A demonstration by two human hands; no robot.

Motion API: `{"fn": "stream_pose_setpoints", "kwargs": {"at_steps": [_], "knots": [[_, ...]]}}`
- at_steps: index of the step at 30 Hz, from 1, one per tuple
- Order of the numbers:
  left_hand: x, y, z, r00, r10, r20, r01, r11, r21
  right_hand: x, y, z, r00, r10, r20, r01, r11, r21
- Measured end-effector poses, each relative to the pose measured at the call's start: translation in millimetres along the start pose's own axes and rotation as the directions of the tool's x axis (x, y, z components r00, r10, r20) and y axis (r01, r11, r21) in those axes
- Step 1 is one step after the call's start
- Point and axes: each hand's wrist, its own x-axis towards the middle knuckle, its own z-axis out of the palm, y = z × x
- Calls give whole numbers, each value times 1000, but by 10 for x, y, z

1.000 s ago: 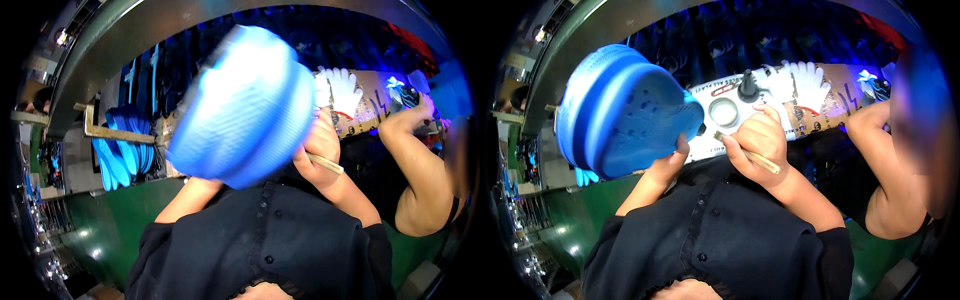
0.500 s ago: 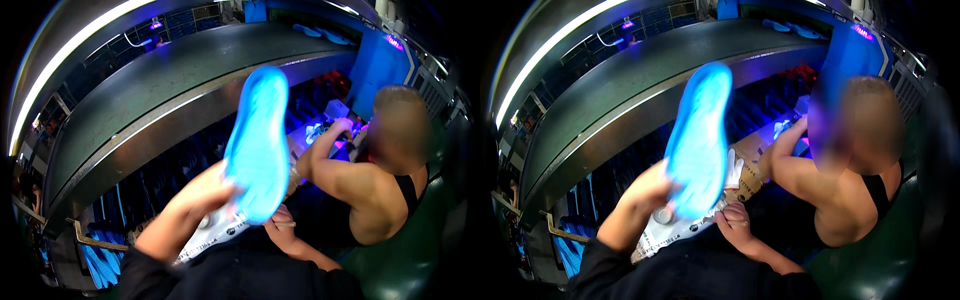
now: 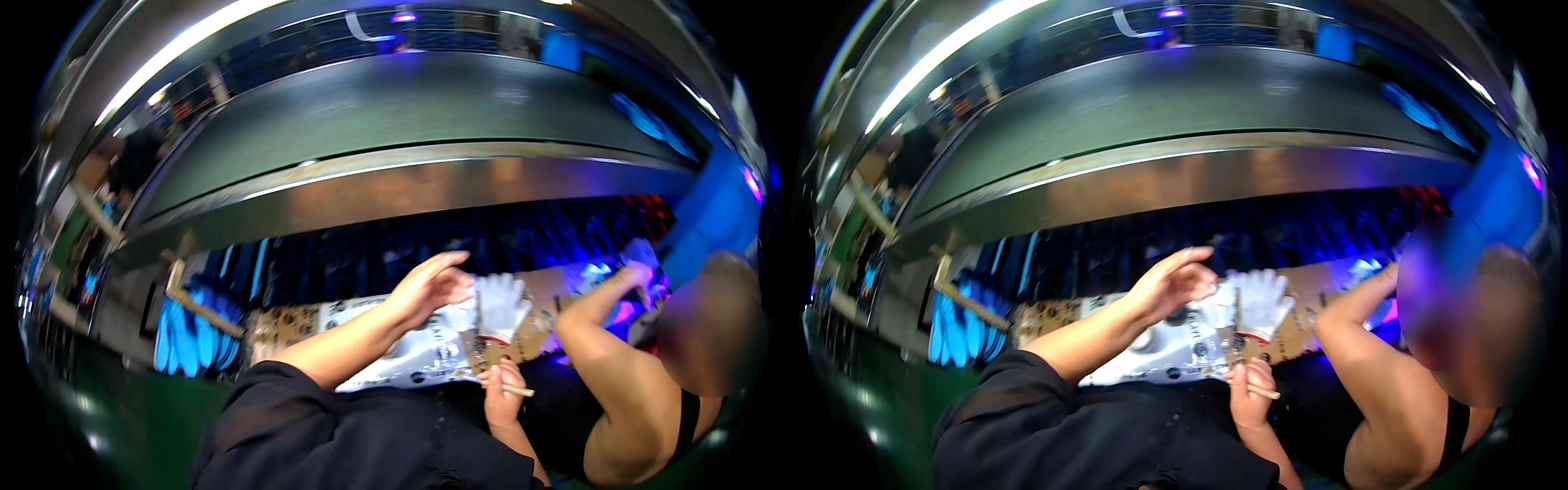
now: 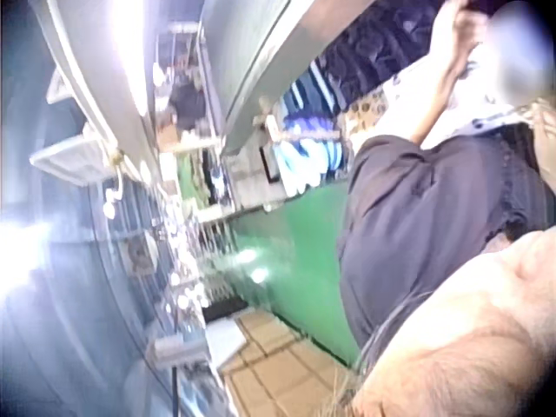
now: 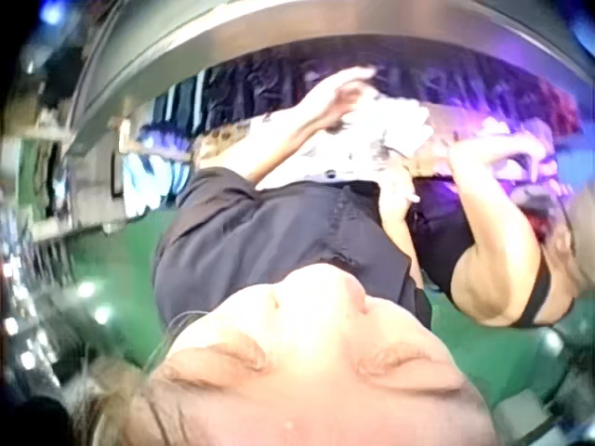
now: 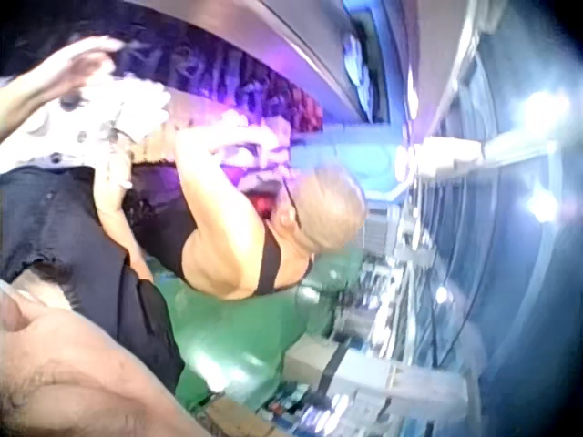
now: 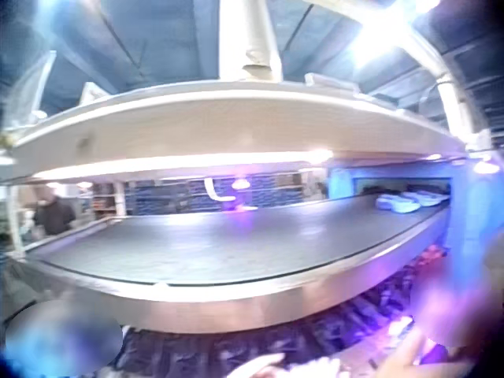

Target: The person applies adhesive to the inner soles of blue shoes using a brush and then places the shoes on a conveyor belt.

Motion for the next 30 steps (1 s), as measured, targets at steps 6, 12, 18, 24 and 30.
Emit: {"fn": "stream_pose_setpoints", "kwargs": {"at_steps": [6,12,18,24,30], "knots": [[-2339,223,-1674,636,244,-732,55,932,359,209,-100,620,995,-31,90,9,972,234],[-4198,372,-2579,-205,894,-399,526,444,725,535,-748,1646,774,-394,496,177,886,428],[-4960,708,-3394,-194,616,-763,330,774,541,468,-1373,2774,413,-372,832,64,923,380],[-5073,816,-3967,38,484,-874,298,829,473,30,-1498,3820,222,-168,960,35,986,164],[-5021,979,-4135,225,309,-924,123,932,341,-581,-1388,4650,216,1,976,-17,1000,3]]}}
